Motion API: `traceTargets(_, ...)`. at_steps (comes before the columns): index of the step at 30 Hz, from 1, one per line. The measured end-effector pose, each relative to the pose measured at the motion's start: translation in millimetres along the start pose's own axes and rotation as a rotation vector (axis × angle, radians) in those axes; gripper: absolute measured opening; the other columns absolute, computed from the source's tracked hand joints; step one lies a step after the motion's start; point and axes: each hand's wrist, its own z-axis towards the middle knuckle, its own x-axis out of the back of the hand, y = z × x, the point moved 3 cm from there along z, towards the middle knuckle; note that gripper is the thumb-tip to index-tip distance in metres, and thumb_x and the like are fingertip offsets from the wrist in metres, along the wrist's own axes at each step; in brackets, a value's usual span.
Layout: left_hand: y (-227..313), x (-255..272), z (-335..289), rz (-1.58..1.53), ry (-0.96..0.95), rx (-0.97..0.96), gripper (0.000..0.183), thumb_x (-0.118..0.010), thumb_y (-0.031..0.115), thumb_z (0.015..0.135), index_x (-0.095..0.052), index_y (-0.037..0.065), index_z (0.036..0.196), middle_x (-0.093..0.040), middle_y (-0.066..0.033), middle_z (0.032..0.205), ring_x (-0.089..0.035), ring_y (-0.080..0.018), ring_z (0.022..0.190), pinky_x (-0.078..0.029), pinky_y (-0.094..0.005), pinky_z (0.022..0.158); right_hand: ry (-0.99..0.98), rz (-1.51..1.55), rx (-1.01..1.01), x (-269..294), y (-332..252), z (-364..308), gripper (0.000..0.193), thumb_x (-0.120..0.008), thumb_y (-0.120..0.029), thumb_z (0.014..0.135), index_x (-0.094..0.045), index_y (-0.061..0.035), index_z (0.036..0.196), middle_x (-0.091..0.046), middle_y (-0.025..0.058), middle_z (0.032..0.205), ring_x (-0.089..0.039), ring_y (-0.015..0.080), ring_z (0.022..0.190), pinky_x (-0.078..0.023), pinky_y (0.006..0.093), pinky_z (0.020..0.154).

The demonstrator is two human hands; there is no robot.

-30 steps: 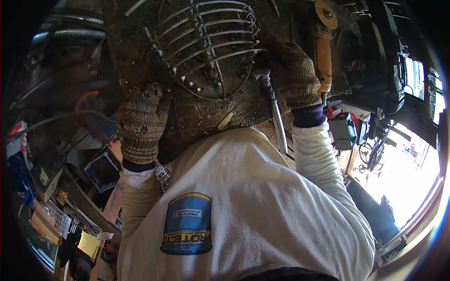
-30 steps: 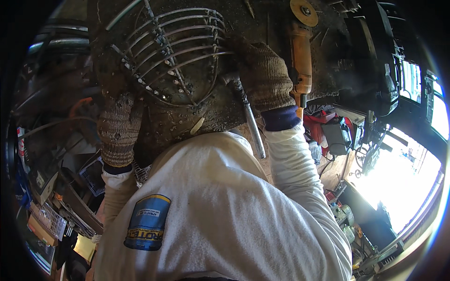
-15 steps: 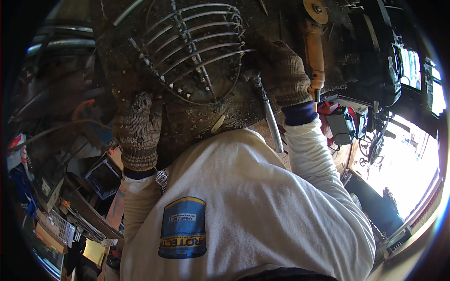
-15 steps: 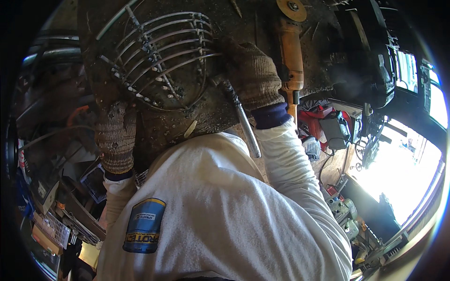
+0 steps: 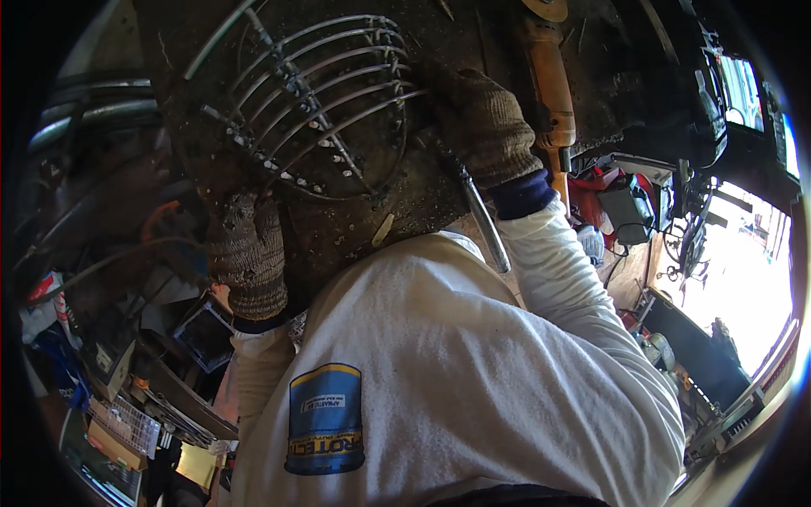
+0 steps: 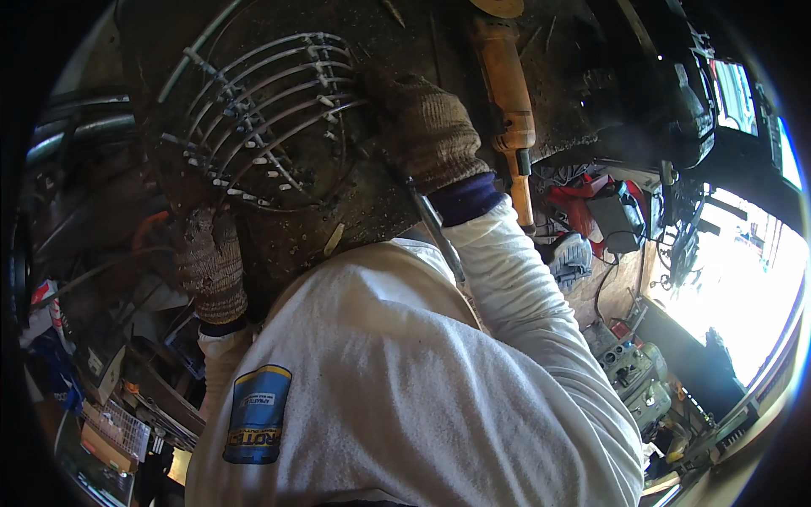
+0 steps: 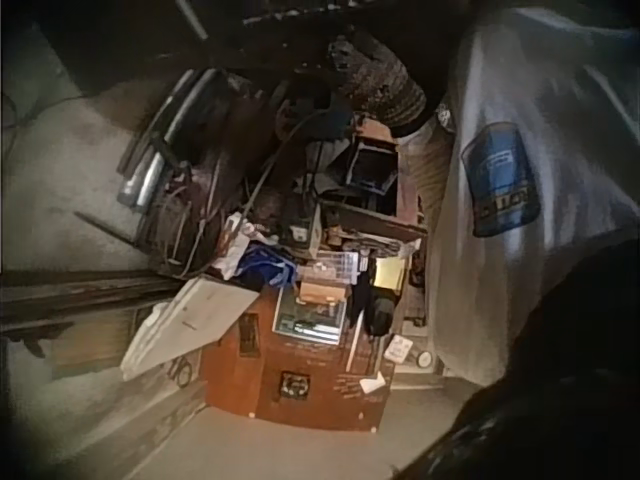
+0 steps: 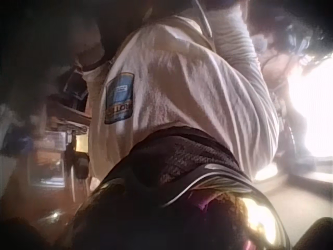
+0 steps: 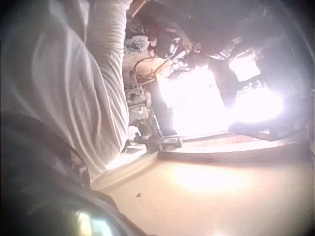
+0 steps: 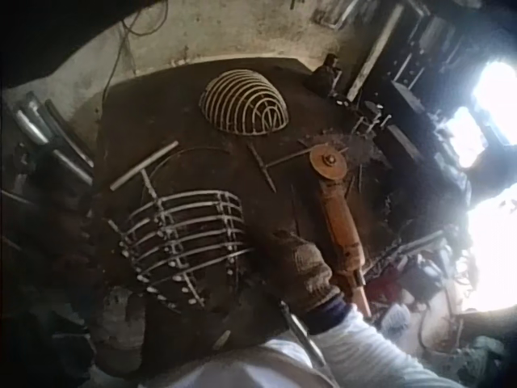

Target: The person holds curved metal bars against a circular frame, hits them with a hammer to align them, and uses an angle grinder to cut or smooth the metal pieces.

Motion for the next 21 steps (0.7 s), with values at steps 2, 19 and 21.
traceTargets(2, -6, -1, -9, 0.075, -0.004, 0.009, 0.022, -0.075, 0.031, 0.085, -0.072, 0.015, 0.1, -0.072, -0.0056, 0.102, -0.067, -0.0283, 0.099, -0.053, -0.0448, 0.088, 0.004, 0.0, 0.007, -3, 1, 0, 0.04, -0.063, -0.019, 0.089, -0.062, -0.0107, 0.128, -0.067, 0.018, 0.104, -0.067, 0.0357, 0.095, -0.054, 0.0403, 0.082)
traceTargets(19, -20, -12, -18, 0.35, 0.173, -0.118, 0.023, -0.078, 0.027, 0.084, -0.073, 0.014, 0.101, -0.07, -0.0091, 0.113, -0.065, -0.032, 0.103, -0.054, -0.0449, 0.085, 0.047, -0.02, 0.064, -3, 7, -9, 0.044, -0.064, -0.022, 0.088, -0.06, -0.0095, 0.13, -0.067, 0.0178, 0.106, -0.067, 0.0366, 0.095, -0.054, 0.0411, 0.081)
traceTargets(21, -17, -12, -19, 0.398, 0.153, -0.148, 0.019, -0.077, 0.025, 0.085, -0.072, 0.014, 0.099, -0.07, -0.009, 0.111, -0.066, -0.0312, 0.1, -0.055, -0.044, 0.083, 0.046, -0.023, 0.073, -2, 7, -10, 0.044, -0.065, -0.023, 0.088, -0.059, -0.0093, 0.13, -0.067, 0.0178, 0.106, -0.067, 0.0367, 0.095, -0.054, 0.0412, 0.081)
